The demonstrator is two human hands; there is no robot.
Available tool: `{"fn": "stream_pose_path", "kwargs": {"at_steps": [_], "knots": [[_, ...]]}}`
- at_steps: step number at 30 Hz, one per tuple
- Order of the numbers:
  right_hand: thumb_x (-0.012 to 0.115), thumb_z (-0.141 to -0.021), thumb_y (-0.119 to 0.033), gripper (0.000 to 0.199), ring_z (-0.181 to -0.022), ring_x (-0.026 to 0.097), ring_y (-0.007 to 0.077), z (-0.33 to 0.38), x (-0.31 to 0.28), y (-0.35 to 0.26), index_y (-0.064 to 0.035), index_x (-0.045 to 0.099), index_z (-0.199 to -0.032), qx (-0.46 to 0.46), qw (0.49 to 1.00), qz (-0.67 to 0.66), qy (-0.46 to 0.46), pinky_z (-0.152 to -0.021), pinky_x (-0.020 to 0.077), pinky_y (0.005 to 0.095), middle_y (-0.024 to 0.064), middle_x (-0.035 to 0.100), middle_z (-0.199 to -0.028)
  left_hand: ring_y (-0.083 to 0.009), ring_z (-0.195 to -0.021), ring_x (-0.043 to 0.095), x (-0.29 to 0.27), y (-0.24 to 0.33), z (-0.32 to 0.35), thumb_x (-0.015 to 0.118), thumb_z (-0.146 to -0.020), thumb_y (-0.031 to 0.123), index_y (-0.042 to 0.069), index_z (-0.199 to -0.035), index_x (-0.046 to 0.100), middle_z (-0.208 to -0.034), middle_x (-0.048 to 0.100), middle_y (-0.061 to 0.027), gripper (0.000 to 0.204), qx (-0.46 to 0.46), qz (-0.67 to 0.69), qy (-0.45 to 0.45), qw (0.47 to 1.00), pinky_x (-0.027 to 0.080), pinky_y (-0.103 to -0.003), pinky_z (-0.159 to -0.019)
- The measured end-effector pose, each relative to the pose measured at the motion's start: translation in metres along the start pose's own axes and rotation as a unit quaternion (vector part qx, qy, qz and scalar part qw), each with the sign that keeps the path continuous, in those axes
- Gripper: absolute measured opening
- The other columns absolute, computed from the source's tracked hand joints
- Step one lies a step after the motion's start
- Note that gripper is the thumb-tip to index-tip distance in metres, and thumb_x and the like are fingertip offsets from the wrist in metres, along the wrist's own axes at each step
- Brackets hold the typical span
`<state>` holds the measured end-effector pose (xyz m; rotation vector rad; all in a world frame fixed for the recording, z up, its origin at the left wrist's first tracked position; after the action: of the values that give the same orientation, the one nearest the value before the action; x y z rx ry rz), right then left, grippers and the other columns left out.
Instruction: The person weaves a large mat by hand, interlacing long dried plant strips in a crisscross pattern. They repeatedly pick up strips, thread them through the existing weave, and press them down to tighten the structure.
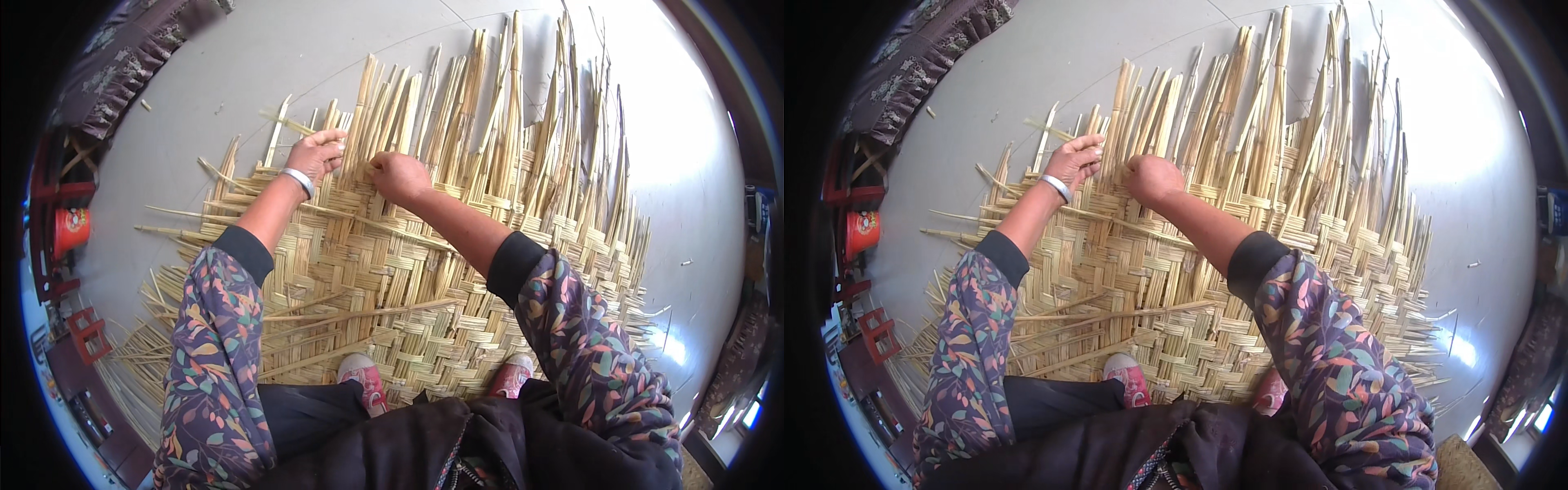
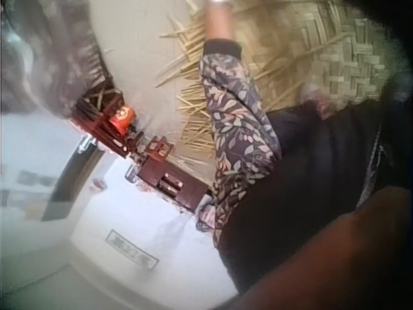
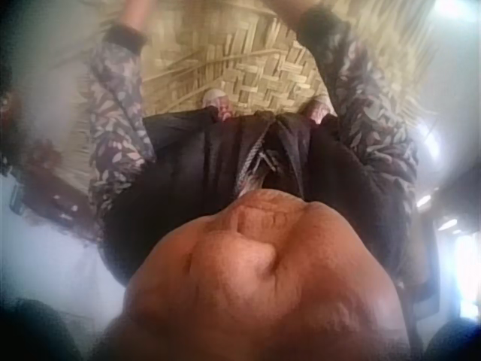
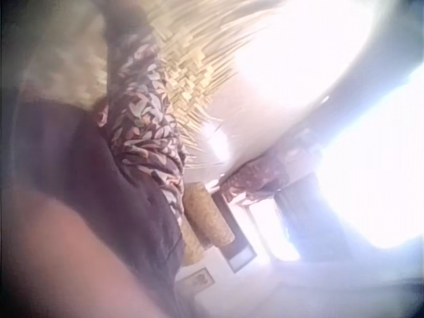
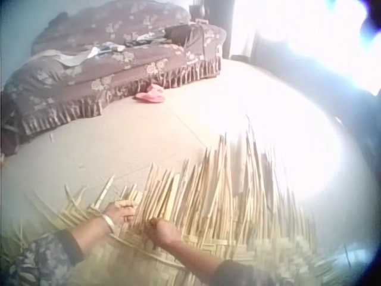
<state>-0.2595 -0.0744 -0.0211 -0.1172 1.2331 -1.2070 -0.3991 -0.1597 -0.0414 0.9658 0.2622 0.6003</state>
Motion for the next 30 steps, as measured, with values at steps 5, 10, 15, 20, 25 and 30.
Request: {"fn": "stream_pose_path", "kwargs": {"at_steps": [5,10,15,20,25,30], "knots": [[0.051,-0.086,-0.017,0.02,-0.088,0.061,0.0305,0.0,0.003,0.006,-0.0092,0.062,-0.1,-0.029,0.999,-0.008,0.039,-0.079,0.0477,0.0403,0.0128,0.063,-0.094,-0.0059,-0.062,0.057,-0.038,-0.013,0.022,0.061,-0.082,0.004,0.005,-0.098,0.065,-0.083,0.064,0.0008,0.017,0.031,-0.177,0.196,0.964,0.047,-0.018,-0.053],[0.046,-0.082,-0.004,0.022,-0.09,0.06,0.0337,0.019,-0.002,0.002,-0.0055,0.061,-0.097,-0.115,0.986,-0.035,0.116,-0.08,0.0483,0.0424,0.0149,0.058,-0.105,-0.0087,-0.05,0.057,-0.033,-0.006,0.039,0.063,-0.08,0.008,0.01,-0.091,0.067,-0.068,0.063,-0.0017,0.012,0.03,-0.294,0.246,0.923,0.046,-0.025,-0.049],[0.044,-0.084,-0.003,0.024,-0.091,0.06,0.0316,0.033,0.012,0.004,-0.001,0.057,-0.104,-0.132,0.989,0.068,0.027,-0.077,0.0522,0.0402,0.0145,0.056,-0.109,-0.009,-0.051,0.057,-0.029,-0.011,0.038,0.064,-0.08,0.01,0.011,-0.091,0.067,-0.067,0.063,-0.0017,0.011,0.034,-0.312,0.229,0.922,0.045,-0.025,-0.048],[0.042,-0.085,-0.001,0.027,-0.093,0.059,0.0303,0.046,0.018,-0.009,0.0004,0.054,-0.11,-0.181,0.97,0.163,-0.013,-0.081,0.0513,0.0394,0.0138,0.055,-0.111,-0.0079,-0.056,0.059,-0.036,-0.018,0.036,0.06,-0.084,0.008,0.011,-0.1,0.065,-0.073,0.064,-0.0024,0.017,0.0,-0.295,0.206,0.933,0.045,-0.023,-0.049],[0.041,-0.089,-0.005,0.036,-0.102,0.053,0.0281,0.062,0.019,-0.013,-0.003,0.048,-0.124,-0.222,0.952,0.213,0.004,-0.094,0.0452,0.0354,0.0127,0.046,-0.125,-0.0112,-0.088,0.06,-0.035,-0.029,0.057,0.052,-0.087,0.004,0.012,-0.131,0.046,-0.106,0.06,-0.0108,0.045,0.041,-0.155,0.144,0.977,0.048,-0.021,-0.066],[0.034,-0.095,-0.019,0.037,-0.117,0.043,0.0266,0.083,0.023,-0.005,-0.0064,0.048,-0.127,-0.199,0.959,0.194,-0.053,-0.105,0.0355,0.0375,0.011,0.042,-0.131,-0.0191,-0.105,0.055,-0.028,-0.033,0.069,0.046,-0.083,-0.006,0.009,-0.136,0.038,-0.119,0.054,-0.0182,0.056,0.134,-0.114,0.121,0.977,0.043,-0.025,-0.087]]}}
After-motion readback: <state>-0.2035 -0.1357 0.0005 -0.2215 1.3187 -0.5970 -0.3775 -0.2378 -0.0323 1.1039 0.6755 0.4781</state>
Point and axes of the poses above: each hand's wrist, its own z-axis away from the middle knuckle, its own x-axis out of the palm, y = z × x, the point moved 8 cm from there along -z, towards the middle knuckle
